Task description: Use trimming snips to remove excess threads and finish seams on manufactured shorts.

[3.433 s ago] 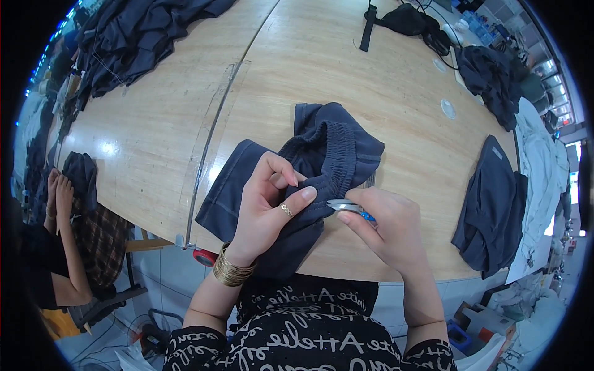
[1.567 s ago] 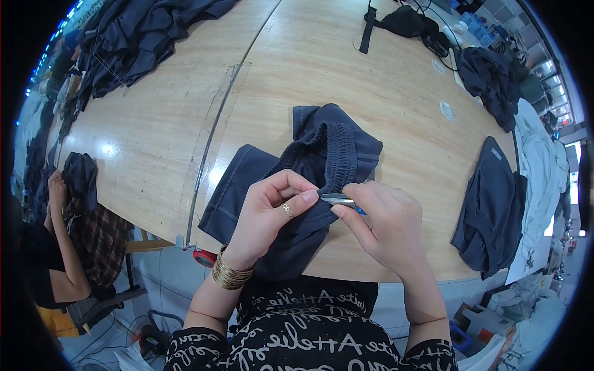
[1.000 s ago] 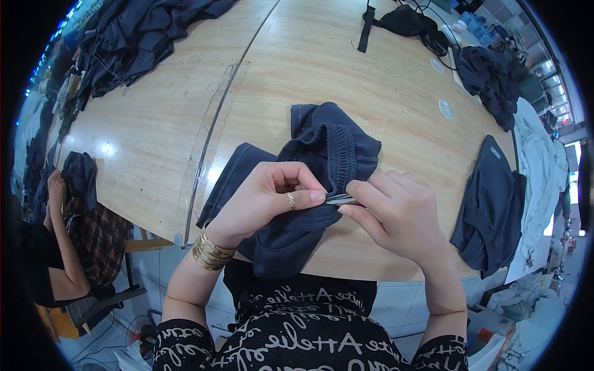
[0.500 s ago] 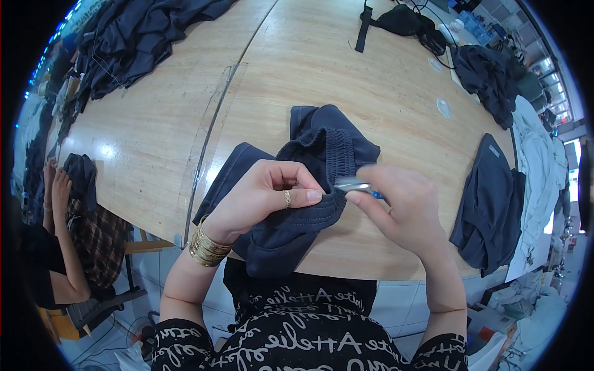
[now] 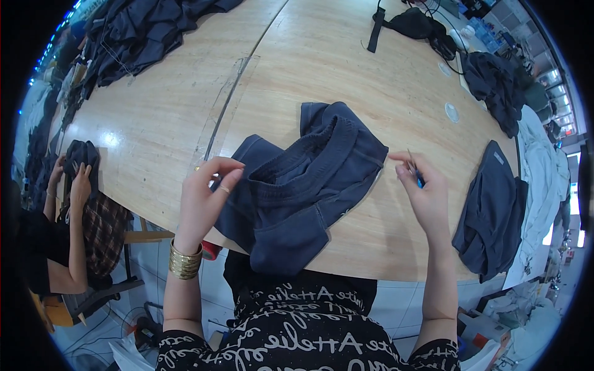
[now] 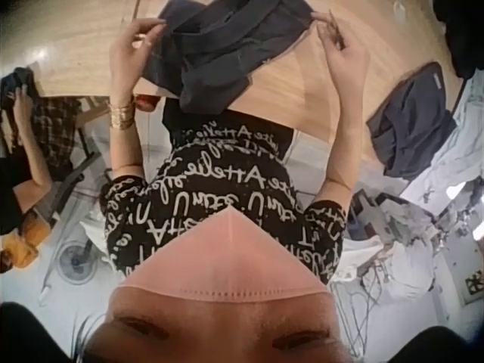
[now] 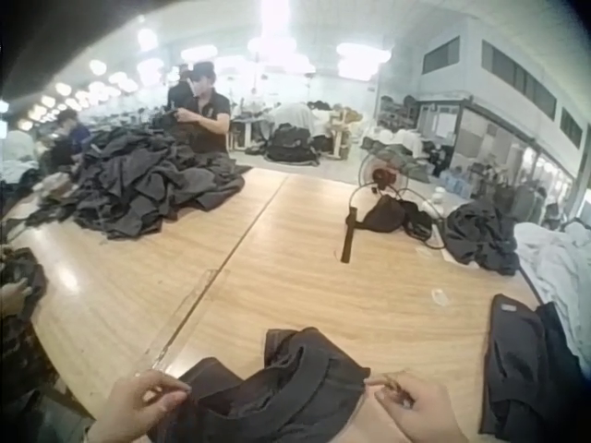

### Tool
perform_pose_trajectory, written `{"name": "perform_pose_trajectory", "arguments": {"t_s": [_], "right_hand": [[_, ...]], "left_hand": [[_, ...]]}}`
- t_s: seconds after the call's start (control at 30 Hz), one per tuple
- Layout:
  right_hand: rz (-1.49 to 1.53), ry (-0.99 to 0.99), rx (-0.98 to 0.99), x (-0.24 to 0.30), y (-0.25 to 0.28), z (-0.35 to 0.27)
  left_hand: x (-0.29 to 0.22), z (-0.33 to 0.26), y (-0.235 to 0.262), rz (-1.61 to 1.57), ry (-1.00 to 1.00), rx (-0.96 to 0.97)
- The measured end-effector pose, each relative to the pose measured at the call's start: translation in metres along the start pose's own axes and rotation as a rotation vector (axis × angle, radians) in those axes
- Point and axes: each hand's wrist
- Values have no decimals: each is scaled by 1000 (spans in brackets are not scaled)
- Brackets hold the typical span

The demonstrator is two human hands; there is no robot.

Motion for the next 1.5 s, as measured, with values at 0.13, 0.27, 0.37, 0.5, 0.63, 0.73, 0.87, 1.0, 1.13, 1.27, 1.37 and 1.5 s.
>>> {"name": "perform_pose_trajectory", "arguments": {"t_s": [0.13, 0.27, 0.37, 0.5, 0.63, 0.73, 0.87, 1.0, 1.13, 1.27, 1.37, 1.5], "right_hand": [[59, 168, -63, 4, -15, 34], [156, 209, -87, -13, -50, 72], [7, 251, 137, -13, -50, 90], [134, 289, -105, 15, 5, 81], [224, 398, -318, 50, 77, 31], [53, 522, -38, 34, 105, 19], [709, 292, -353, 41, 106, 4], [-73, 288, -344, 10, 82, 75], [160, 311, -699, 41, 103, 44], [-10, 513, -595, 33, 91, 24], [115, 433, -166, 4, 46, 12], [-78, 338, 51, -45, -19, -12]], "left_hand": [[20, 2, -5, -139, 145, -41], [37, 19, -17, -249, 154, -38], [27, 27, -19, -76, 247, 309], [-7, 31, 4, 155, -72, 306], [-99, 37, 43, -219, -421, -172], [-91, 35, 68, -341, -135, 139], [-127, 24, 69, -669, -68, 236], [-70, 85, 41, -207, -227, 3], [-117, 76, 54, -41, -779, -187], [-106, 42, 44, -30, -608, -117], [-60, 12, 34, -52, -141, -22], [0, -21, 15, 301, 48, 182]]}}
Point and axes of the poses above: each hand's wrist, its own z-axis towards the middle knuckle, its own y-axis out of the back of the hand, x = y × z, and after that the axes turned 13 degrees about -z, right-handed
